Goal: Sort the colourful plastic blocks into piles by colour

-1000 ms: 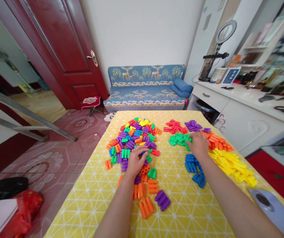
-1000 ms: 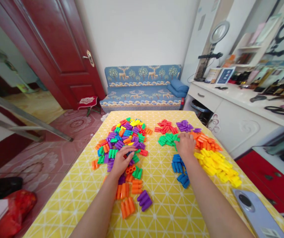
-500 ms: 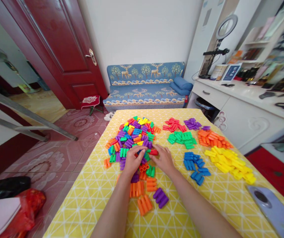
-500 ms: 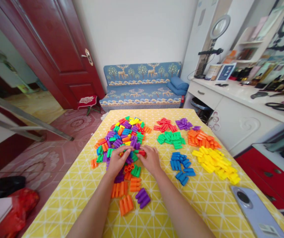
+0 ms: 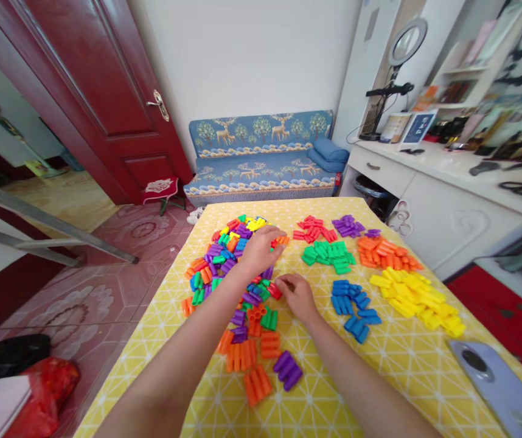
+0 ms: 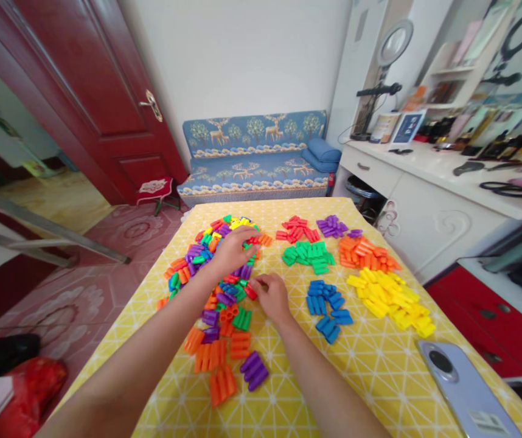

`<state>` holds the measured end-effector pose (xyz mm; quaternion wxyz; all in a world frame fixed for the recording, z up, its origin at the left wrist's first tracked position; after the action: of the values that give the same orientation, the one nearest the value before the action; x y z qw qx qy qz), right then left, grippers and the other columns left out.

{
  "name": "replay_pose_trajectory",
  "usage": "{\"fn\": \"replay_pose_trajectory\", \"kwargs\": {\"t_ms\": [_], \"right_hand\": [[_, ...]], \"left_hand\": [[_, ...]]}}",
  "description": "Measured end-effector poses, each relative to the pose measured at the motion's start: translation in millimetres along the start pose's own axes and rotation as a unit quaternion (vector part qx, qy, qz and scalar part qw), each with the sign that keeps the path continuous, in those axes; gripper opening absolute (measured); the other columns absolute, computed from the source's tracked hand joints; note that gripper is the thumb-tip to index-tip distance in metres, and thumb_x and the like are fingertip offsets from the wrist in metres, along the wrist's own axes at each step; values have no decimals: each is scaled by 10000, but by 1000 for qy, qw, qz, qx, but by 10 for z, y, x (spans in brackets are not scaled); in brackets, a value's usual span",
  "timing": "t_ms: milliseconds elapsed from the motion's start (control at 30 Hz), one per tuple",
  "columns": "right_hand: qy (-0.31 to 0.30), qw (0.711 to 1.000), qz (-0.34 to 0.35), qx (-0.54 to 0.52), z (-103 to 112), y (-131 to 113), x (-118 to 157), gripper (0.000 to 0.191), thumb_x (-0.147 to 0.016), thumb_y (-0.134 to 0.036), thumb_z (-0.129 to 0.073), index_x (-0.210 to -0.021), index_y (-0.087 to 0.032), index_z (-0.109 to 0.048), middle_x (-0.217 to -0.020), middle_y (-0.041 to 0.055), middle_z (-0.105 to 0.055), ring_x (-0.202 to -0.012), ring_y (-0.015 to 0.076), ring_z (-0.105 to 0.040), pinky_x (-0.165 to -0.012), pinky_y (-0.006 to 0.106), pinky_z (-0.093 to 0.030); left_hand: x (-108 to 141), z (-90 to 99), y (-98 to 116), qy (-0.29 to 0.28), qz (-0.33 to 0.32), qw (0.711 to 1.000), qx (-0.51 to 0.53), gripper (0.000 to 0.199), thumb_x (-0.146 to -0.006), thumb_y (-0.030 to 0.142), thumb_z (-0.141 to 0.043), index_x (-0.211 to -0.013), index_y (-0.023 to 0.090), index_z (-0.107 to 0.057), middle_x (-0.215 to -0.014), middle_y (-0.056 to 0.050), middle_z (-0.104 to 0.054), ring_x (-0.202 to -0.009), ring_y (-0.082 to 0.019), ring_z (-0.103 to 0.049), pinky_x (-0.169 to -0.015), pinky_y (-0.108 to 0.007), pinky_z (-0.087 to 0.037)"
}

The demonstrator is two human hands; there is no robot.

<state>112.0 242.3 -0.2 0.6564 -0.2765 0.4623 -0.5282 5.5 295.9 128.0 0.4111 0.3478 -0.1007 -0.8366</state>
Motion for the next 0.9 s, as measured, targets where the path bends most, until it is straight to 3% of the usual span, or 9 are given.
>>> {"fn": "replay_pose_trajectory", "kwargs": {"t_ms": [200, 300, 400, 500, 633, 900], "right_hand": [[14, 1000, -5, 25, 37, -22, -8, 258, -869, -386, -572, -751, -202, -708, -718, 41, -630, -742, 188, -563, -713, 307, -418], [10, 999, -6, 33, 40, -29, -3, 291, -889, -403, -550, -739, -200, -695, -708, 33, -609, -735, 179, -547, -700, 295, -401], [9, 999, -1, 33, 43, -35, -2, 343, -907, -432, -516, -700, -202, -663, -697, 27, -595, -728, 173, -536, -684, 283, -389], [6, 999, 7, 37, 42, -51, -4, 383, -920, -452, -483, -669, -208, -640, -671, 21, -586, -711, 175, -526, -670, 282, -380], [1, 999, 14, 42, 35, -69, -3, 398, -932, -451, -454, -679, -207, -640, -669, 22, -592, -711, 178, -527, -681, 287, -381], [-1, 999, 17, 39, 29, -49, -9, 410, -928, -461, -448, -686, -204, -656, -671, 27, -602, -698, 181, -532, -687, 299, -399]], "left_hand": [[-539, -602, -516, -156, 26, 966, -202, 435, -781, 341, -679, -1209, 271, -642, -1410, -101, -493, -1317, -326, -419, -1113, -524, -293], [-635, -815, -721, -223, 56, 944, -238, 531, -748, 478, -695, -1240, 295, -618, -1483, -108, -411, -1386, -397, -293, -1113, -624, -184], [-625, -933, -886, -270, 89, 923, -257, 600, -720, 562, -680, -1256, 305, -604, -1499, -120, -382, -1381, -450, -263, -1077, -679, -159], [-577, -956, -944, -280, 92, 913, -281, 588, -737, 577, -628, -1251, 293, -609, -1431, -145, -451, -1332, -456, -331, -1027, -665, -261], [-526, -913, -879, -273, 78, 914, -289, 487, -763, 441, -612, -1201, 229, -638, -1248, -173, -575, -1215, -407, -472, -926, -544, -418], [-390, -707, -656, -293, 42, 919, -260, 447, -694, 399, -671, -1099, 212, -652, -1092, -143, -656, -1027, -332, -622, -838, -431, -484]]}}
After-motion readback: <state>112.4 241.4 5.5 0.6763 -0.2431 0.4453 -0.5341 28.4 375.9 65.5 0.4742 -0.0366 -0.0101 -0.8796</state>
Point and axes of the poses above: each hand's wrist, its own x-axis away from the middle knuckle, its own z-axis out of the back of the hand, y = z × x, the point moved 7 cm from there along -x, towards the middle knuckle
